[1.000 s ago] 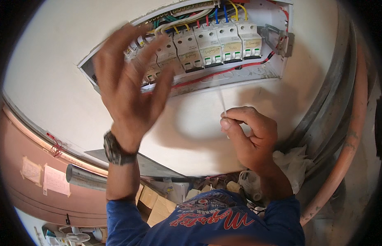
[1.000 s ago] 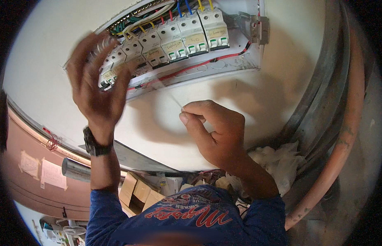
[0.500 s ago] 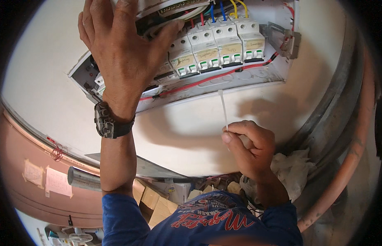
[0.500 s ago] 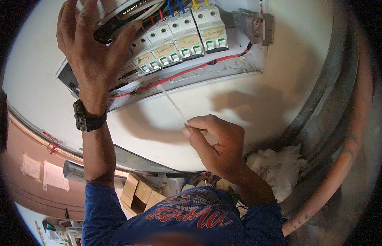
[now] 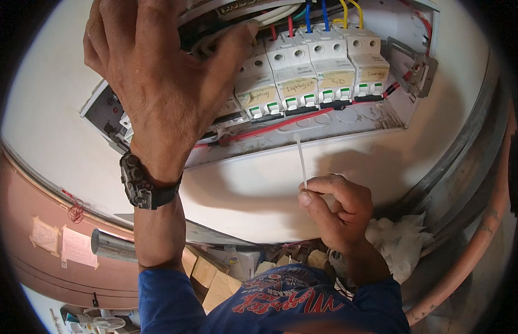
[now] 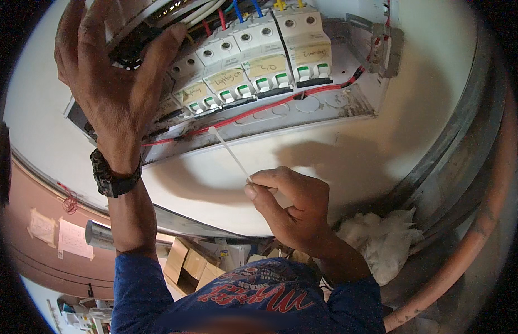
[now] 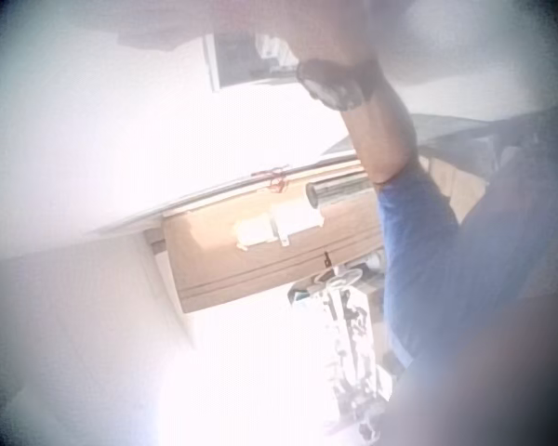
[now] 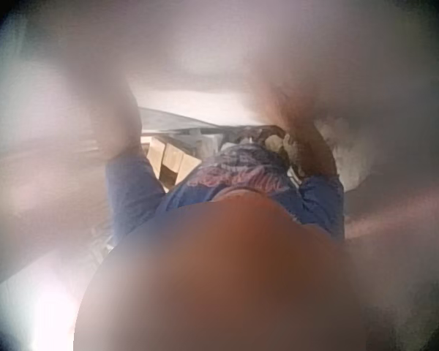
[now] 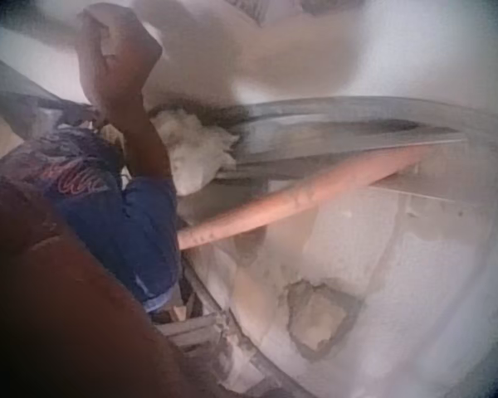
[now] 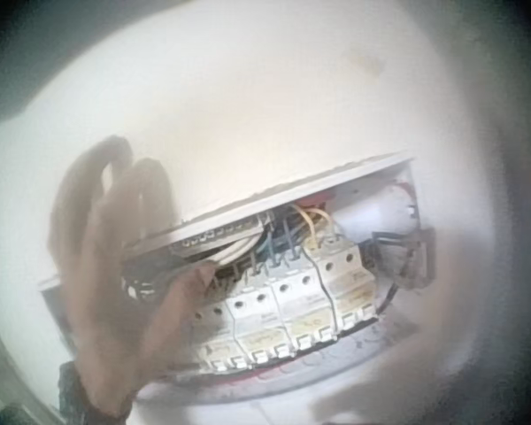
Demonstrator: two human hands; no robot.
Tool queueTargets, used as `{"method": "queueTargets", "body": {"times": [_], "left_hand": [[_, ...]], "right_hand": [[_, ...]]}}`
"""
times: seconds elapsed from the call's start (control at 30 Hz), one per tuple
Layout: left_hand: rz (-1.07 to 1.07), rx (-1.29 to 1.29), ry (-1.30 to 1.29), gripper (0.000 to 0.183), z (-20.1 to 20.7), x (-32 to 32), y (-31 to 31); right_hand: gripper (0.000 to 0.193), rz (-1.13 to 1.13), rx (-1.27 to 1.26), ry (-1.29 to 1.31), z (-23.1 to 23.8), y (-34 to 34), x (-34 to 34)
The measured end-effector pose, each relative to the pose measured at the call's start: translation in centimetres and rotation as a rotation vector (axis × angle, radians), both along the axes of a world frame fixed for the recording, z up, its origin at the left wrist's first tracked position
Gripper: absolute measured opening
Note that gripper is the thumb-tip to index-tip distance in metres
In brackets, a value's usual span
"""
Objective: The person works inside an open electrical distribution board, organizing and securing wires with zip ties and inserting wire ends into circuit breaker terminals. They use a green-handled screwdriver to tighten terminal screws and adjust wire placement within the panel.
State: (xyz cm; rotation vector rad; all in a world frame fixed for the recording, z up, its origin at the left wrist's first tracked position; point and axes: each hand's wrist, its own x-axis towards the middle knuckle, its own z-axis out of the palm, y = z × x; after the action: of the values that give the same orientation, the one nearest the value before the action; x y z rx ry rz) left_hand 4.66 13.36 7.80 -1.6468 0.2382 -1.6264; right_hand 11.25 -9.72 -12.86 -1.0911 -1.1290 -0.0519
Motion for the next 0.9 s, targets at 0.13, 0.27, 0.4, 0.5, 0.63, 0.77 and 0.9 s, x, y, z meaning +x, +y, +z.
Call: {"method": "queueTargets", "body": {"times": [0.13, 0.27, 0.4, 0.5, 0.63, 0.77, 0.9], "left_hand": [[0.126, 0.0, 0.029, 0.079, 0.1, -0.8, -0.5], [0.09, -0.009, 0.0, 0.078, 0.3, -0.3, -1.5], [0.055, -0.266, 0.051, 0.079, -1.1, -0.5, -2.7], [-0.01, -0.472, 0.105, 0.081, -1.3, -0.6, -3.5], [0.321, -0.169, -0.163, 0.08, 0.7, -0.1, -4.3], [-0.022, -0.121, 0.025, 0.068, 1.1, -2.2, -5.8], [-0.421, -0.808, 0.496, 0.073, -3.6, -8.2, -8.8]], "right_hand": [[0.011, -0.001, -0.006, 0.002, 0.1, -0.3, 0.0], [0.012, -0.027, -0.008, 0.0, 0.4, -1.4, -0.3], [0.013, -0.068, 0.008, -0.027, 0.5, -2.7, -0.6], [0.014, -0.071, 0.019, -0.029, 0.6, -3.6, -1.0], [0.016, -0.139, 0.031, -0.12, 1.4, -4.4, -1.4], [0.024, -0.429, 0.144, -0.477, 2.8, -4.6, -0.5], [0.037, -0.787, 0.236, -0.86, 4.5, -5.2, 0.8]]}}
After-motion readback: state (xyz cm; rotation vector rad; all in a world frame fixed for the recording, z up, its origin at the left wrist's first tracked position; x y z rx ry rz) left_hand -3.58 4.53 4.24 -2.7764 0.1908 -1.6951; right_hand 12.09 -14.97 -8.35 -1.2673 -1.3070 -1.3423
